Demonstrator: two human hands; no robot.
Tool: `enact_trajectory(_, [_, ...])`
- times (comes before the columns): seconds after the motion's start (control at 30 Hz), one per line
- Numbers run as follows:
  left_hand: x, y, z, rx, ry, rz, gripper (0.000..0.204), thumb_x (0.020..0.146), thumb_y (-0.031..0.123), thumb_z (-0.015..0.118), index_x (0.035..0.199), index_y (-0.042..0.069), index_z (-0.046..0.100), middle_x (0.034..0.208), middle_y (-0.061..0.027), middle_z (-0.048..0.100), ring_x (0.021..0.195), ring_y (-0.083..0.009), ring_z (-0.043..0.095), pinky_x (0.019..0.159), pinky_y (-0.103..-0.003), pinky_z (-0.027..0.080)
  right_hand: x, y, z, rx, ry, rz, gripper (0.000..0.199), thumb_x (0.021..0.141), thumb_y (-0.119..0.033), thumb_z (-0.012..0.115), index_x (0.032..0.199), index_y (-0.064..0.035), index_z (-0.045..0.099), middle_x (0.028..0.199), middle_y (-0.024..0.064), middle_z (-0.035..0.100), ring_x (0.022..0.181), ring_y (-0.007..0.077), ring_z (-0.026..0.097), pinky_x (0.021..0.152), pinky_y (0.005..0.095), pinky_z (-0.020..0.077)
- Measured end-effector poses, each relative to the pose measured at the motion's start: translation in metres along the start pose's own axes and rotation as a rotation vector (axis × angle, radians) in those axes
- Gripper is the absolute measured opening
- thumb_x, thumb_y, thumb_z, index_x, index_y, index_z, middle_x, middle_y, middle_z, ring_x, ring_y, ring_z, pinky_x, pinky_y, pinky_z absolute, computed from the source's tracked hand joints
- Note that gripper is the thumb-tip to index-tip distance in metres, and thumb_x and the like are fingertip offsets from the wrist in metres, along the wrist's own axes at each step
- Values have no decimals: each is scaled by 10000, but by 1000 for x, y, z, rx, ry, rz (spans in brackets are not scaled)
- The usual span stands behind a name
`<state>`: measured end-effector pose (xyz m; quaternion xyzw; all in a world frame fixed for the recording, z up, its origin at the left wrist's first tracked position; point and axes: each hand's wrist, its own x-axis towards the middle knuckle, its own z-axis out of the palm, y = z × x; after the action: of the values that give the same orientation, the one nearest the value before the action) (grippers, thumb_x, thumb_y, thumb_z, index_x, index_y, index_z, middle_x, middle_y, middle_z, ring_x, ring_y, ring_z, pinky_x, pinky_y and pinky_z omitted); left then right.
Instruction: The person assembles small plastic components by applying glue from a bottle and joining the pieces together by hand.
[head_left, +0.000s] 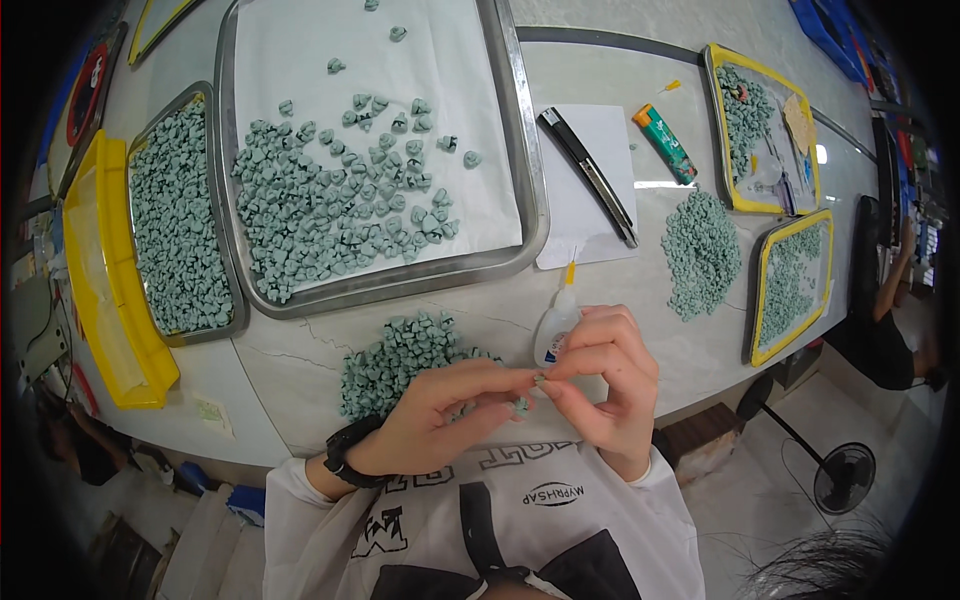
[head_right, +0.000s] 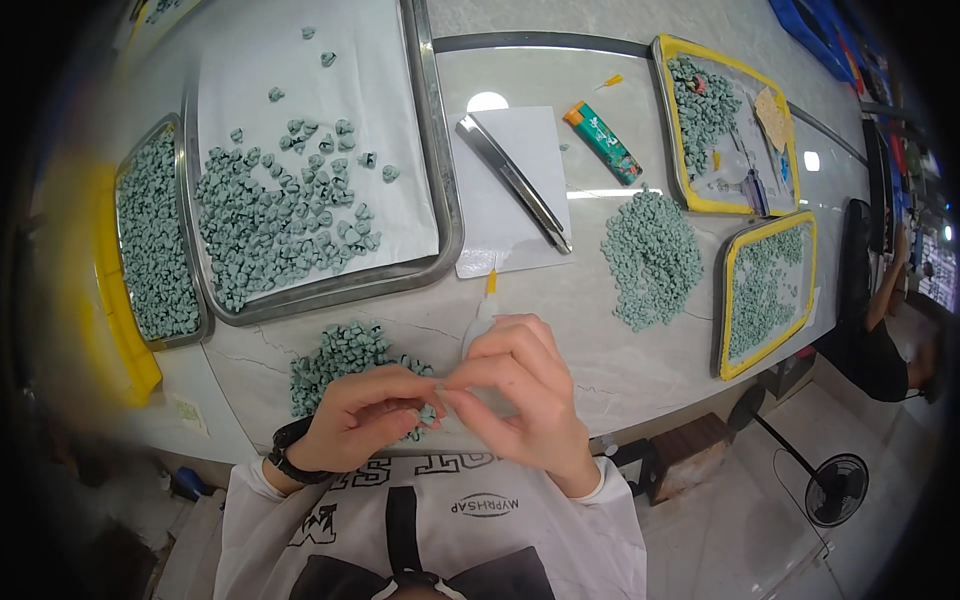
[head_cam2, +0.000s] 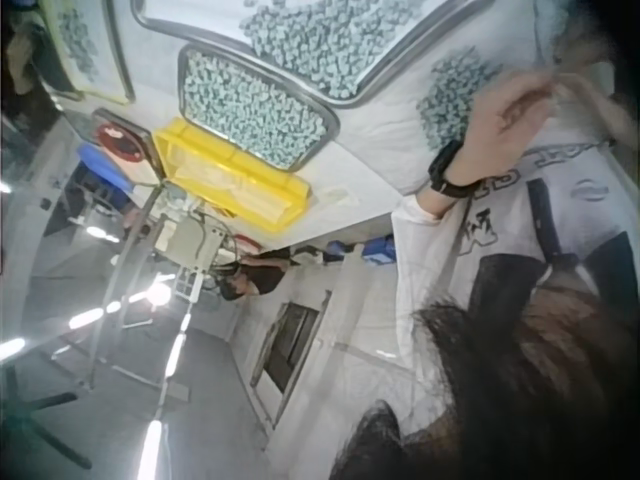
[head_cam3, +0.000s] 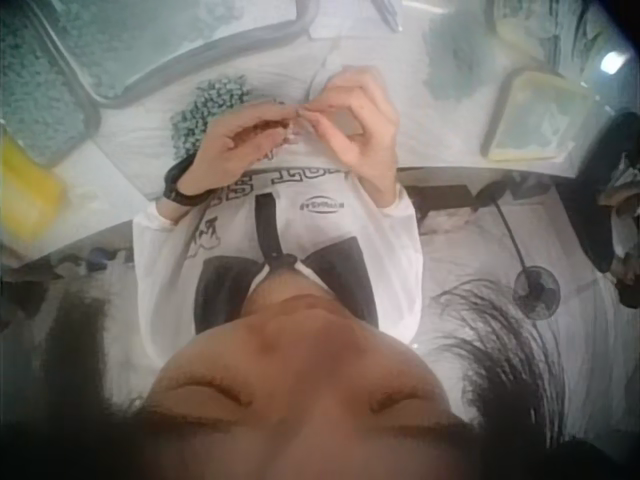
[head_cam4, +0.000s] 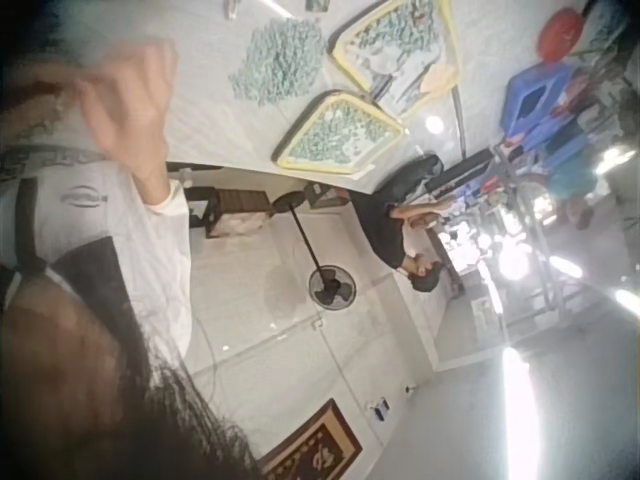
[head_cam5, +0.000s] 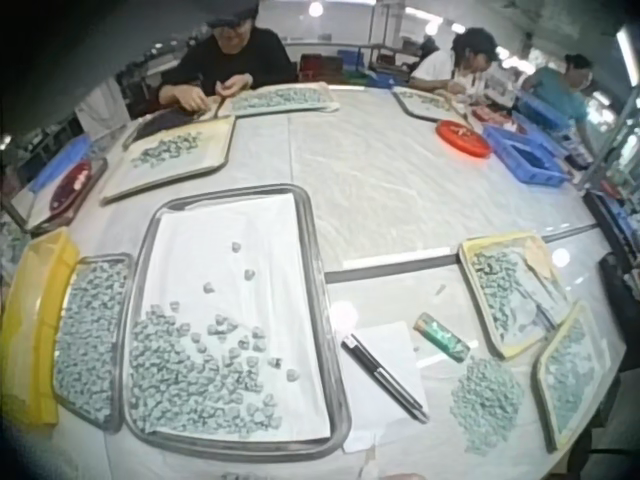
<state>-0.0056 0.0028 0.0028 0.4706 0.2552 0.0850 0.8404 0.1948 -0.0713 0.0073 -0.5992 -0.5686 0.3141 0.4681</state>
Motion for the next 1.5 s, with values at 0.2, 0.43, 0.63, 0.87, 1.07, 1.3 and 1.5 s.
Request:
enact_trajectory(0.2, [2,1,-4,33,-37,-6,325,906,-72,486,1222,-54,558,1099,-132,586,976,-181,614,827,-289,501,2,0,2,0,2,-7,240,605,9,746,806,-52,631,840,65,561,780,260,520,726,372,421])
enact_trajectory(0.43, [0,3,2,-159,186,44,282,921,1,493,1191,-52,555,1045,-133,618,864,-161,617,802,-311,513,4,8,4,-465,49,-22,220,633,-46,758,810,-102,640,890,32,548,871,244,503,828,426,398])
enact_trajectory(0.63, [-1,1,-7,-149,398,190,273,949,81,491,1188,-42,537,1016,-141,623,809,-171,608,761,-317,510,2,13,36,-656,-69,-69,286,601,-94,758,860,-170,666,925,-13,530,923,235,488,968,505,312])
enact_trajectory(0.87, [-1,-2,-4,-222,398,181,316,968,131,507,1244,-24,519,1029,-131,614,837,-178,604,753,-311,507,8,18,55,-724,-69,-91,262,601,-100,729,835,-176,639,892,-42,521,926,196,495,1003,504,285])
enact_trajectory(1.07, [-1,2,-4,-193,325,120,340,963,68,495,1288,-30,494,1074,-119,608,909,-167,605,778,-314,519,6,2,32,-447,53,-68,262,603,-47,740,828,-123,628,894,14,532,853,209,524,976,503,322])
enact_trajectory(1.3, [-1,0,-2,-180,106,26,320,950,6,486,1262,-57,517,1170,-129,572,1022,-193,600,872,-337,543,9,-4,25,-198,45,-77,273,613,-14,738,854,-91,638,884,37,567,797,219,540,936,480,364])
enact_trajectory(1.5, [-2,-5,-8,-181,47,-5,319,952,12,486,1264,-53,516,1155,-127,576,1033,-192,593,865,-336,539,8,-4,19,-266,7,-125,257,612,-40,739,856,-111,702,887,24,614,797,207,566,913,479,384])
